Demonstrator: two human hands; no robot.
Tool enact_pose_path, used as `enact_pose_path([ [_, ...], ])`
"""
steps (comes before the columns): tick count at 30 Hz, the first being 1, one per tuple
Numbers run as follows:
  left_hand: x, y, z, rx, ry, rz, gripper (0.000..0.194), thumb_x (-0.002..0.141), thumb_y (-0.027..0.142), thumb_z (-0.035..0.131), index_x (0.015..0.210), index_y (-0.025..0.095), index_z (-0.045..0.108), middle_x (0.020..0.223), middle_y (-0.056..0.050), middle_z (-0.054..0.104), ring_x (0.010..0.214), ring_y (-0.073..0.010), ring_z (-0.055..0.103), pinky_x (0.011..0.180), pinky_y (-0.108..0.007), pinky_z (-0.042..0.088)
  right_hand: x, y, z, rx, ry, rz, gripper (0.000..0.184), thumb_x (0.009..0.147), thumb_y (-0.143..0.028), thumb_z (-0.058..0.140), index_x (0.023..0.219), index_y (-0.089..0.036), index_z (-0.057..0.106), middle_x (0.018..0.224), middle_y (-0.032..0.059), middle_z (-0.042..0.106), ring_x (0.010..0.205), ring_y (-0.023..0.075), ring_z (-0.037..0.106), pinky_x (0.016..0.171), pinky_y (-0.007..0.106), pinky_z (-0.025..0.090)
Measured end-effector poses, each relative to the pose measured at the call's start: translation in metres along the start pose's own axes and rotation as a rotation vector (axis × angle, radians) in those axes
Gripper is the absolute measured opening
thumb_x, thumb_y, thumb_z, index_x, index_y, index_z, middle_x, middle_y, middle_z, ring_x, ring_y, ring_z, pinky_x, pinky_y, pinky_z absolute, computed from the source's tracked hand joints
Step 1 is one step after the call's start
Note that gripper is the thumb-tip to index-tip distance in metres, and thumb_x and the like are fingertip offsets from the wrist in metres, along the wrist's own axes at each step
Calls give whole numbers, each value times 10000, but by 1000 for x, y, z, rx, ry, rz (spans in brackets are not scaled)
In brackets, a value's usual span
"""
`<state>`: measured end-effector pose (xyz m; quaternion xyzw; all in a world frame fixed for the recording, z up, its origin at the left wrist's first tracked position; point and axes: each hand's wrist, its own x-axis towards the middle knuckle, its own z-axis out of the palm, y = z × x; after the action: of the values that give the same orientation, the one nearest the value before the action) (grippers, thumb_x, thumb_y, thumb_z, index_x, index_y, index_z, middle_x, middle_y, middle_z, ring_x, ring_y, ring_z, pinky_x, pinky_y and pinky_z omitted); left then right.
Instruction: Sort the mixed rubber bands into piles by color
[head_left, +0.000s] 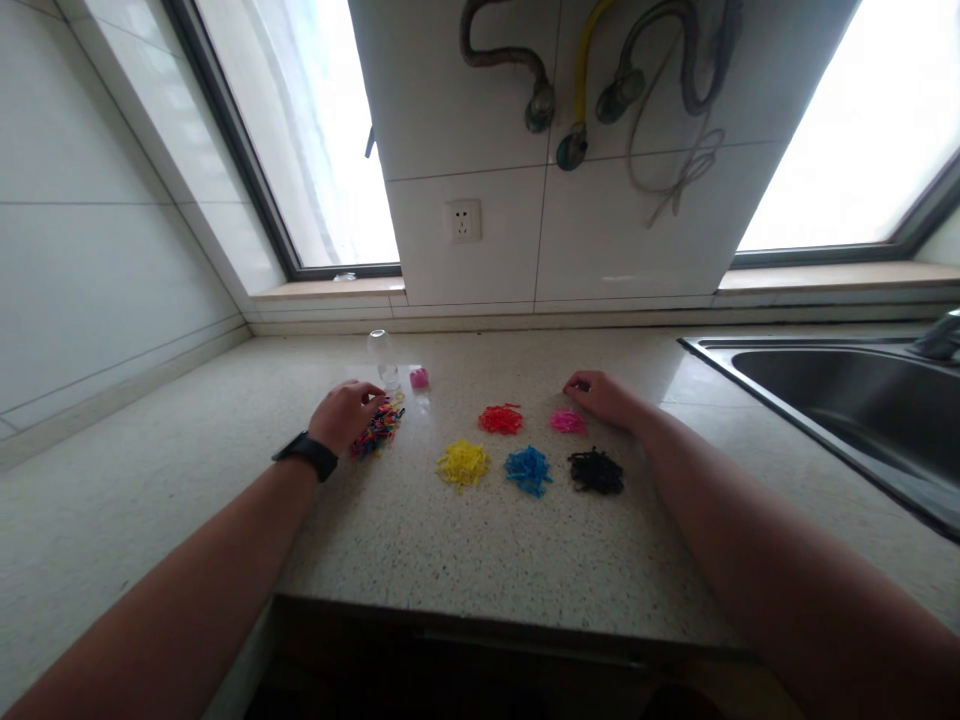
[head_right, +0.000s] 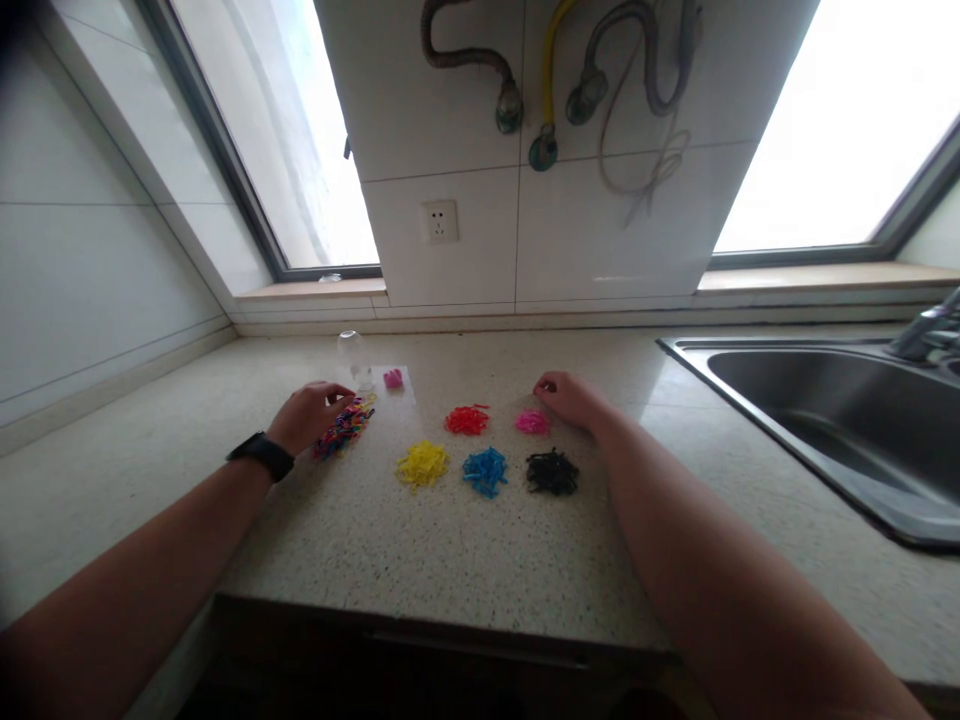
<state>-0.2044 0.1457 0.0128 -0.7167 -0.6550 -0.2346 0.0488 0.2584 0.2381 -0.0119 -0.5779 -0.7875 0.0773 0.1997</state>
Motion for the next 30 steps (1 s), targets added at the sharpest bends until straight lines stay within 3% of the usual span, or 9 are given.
enact_pose_path([
  [10, 5, -14, -3, -12, -91, 41, 327, 891, 460, 584, 966, 214, 786, 845, -59, 655, 759, -184, 594, 732, -291, 437, 4, 8, 5, 9, 7, -45, 264, 885, -383, 546, 967, -238, 751, 940, 58, 765, 815, 194, 673, 711, 262, 468],
  [18, 4, -12, 5, -83, -48, 32, 288, 870, 448, 615, 902, 220, 788, 757, -45, 633, 689, -171, 560, 679, -290, 402, 3, 7, 4, 6, 13, -50, 255, 881, -393, 551, 960, -244, 742, 931, 53, 762, 804, 203, 670, 692, 275, 458],
  [24, 5, 8, 0, -247, -6, 28, 302, 874, 436, 617, 922, 174, 760, 732, -40, 662, 663, -151, 551, 622, -269, 387, 4, 8, 4, 14, 12, -50, 251, 877, -387, 560, 963, -246, 748, 943, 58, 763, 806, 204, 671, 702, 278, 466],
  [30, 3, 44, -7, -479, -48, 93, 384, 924, 490, 559, 969, 146, 722, 798, -41, 685, 676, -127, 552, 601, -239, 417, 4, 8, 4, -4, 12, -40, 249, 877, -391, 561, 962, -251, 748, 949, 58, 765, 814, 211, 676, 708, 285, 467],
])
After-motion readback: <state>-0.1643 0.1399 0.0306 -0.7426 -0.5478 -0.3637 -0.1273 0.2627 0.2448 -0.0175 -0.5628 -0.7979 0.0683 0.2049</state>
